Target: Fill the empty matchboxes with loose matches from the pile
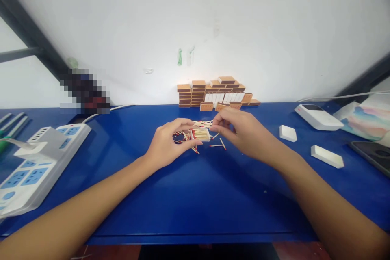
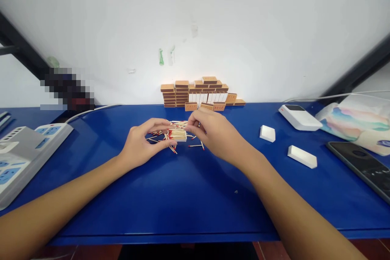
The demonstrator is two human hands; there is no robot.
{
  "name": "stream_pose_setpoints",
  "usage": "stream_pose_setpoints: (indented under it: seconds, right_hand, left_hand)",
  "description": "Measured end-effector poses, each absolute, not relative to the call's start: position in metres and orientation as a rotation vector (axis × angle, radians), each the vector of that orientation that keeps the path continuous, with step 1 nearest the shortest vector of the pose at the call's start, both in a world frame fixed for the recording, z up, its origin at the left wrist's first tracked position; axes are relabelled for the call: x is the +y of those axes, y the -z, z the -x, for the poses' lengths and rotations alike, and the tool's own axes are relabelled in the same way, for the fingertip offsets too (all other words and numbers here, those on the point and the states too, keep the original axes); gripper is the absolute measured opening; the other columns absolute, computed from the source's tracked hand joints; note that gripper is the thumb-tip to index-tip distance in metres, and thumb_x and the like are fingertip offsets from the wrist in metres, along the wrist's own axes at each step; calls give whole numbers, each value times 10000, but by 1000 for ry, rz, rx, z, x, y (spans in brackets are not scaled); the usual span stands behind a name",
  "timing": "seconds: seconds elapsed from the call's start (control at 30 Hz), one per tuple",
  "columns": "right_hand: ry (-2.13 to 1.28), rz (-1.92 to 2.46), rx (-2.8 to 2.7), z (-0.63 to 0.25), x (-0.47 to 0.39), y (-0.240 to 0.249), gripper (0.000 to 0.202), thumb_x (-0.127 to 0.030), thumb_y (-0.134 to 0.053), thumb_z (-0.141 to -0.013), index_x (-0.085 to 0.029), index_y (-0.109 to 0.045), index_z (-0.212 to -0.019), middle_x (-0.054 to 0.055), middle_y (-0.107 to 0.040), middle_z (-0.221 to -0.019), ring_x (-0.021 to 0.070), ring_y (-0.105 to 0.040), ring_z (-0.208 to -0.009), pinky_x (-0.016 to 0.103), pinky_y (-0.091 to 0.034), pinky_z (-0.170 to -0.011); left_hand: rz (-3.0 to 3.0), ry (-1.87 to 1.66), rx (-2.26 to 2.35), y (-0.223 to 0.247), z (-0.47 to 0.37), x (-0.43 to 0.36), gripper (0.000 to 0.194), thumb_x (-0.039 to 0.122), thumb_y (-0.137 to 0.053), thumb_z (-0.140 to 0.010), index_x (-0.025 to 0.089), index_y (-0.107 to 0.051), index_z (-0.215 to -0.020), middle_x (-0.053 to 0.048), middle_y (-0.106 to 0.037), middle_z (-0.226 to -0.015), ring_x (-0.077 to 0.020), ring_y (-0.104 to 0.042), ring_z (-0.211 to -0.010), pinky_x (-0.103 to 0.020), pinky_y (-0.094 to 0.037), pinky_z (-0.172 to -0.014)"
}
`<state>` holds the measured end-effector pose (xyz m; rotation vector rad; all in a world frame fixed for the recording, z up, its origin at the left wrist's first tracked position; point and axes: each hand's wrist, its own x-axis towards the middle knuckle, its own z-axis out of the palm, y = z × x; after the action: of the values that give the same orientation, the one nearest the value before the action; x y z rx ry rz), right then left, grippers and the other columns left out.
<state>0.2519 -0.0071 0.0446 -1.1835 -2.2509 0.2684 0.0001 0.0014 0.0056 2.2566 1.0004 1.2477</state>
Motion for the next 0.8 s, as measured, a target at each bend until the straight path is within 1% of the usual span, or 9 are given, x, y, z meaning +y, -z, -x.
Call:
stream_pose_setpoints:
  seconds: [0.13,0.3,0.37,0.47,0.57,0.8]
  right_hand:
    - [-298,1064,-2338,-244,-9,-36,110,-260,-622,-1033,-211,-644,-937,40,-625,-943,175,-577,-813,302,-426,-710]
    - [-313,1052,-2366,-241,-10,-32,98,-208,-598,-1037,-196,-663,-965,36,-587,-944,166,-561,-790,303,-423,-703]
    - [-324,1048,-2366,-243,-9,-35,105,-196,-593,-1034,-198,-668,-960,40,-586,-953,168,-565,-802,303,-432,-715]
    - [-354,1054,-2365,-247,-10,-39,110,-235,-605,-1035,-210,-676,-955,43,-595,-960,173,-565,-807,302,-436,-709]
    - [-376,1041,-2363,-248,-10,-41,121,-267,-610,-1040,-220,-703,-978,42,-603,-966,170,-570,-801,303,-439,-709]
    - [-326,999,-2324,-240,-12,-39,109,-210,-633,-1024,-197,-697,-937,29,-614,-899,154,-562,-766,294,-417,-689]
  left_hand:
    - [-2290,-1247,1003,-6,-1,0,483,383,-935,-787,236,-688,-1174,-40,-829,-1131,-268,-797,-1083,-397,-620,-992]
    - [-2285,-1239,990,-6,0,-1,482,380,-929,-795,233,-684,-1183,-42,-824,-1155,-272,-786,-1112,-415,-600,-1023]
    - [-2288,-1248,998,-6,0,-1,481,387,-929,-795,235,-685,-1180,-40,-825,-1149,-273,-789,-1103,-418,-605,-1016]
    - [-2283,-1257,1004,-6,0,0,483,389,-932,-790,237,-687,-1177,-40,-825,-1143,-271,-792,-1092,-410,-623,-998]
    - [-2266,-1242,964,-6,-1,-2,471,371,-927,-800,233,-687,-1181,-43,-822,-1156,-263,-785,-1119,-405,-618,-1031]
    - [-2257,-1239,946,-8,-2,-6,444,386,-918,-809,233,-702,-1165,-46,-821,-1156,-261,-791,-1101,-409,-618,-1049]
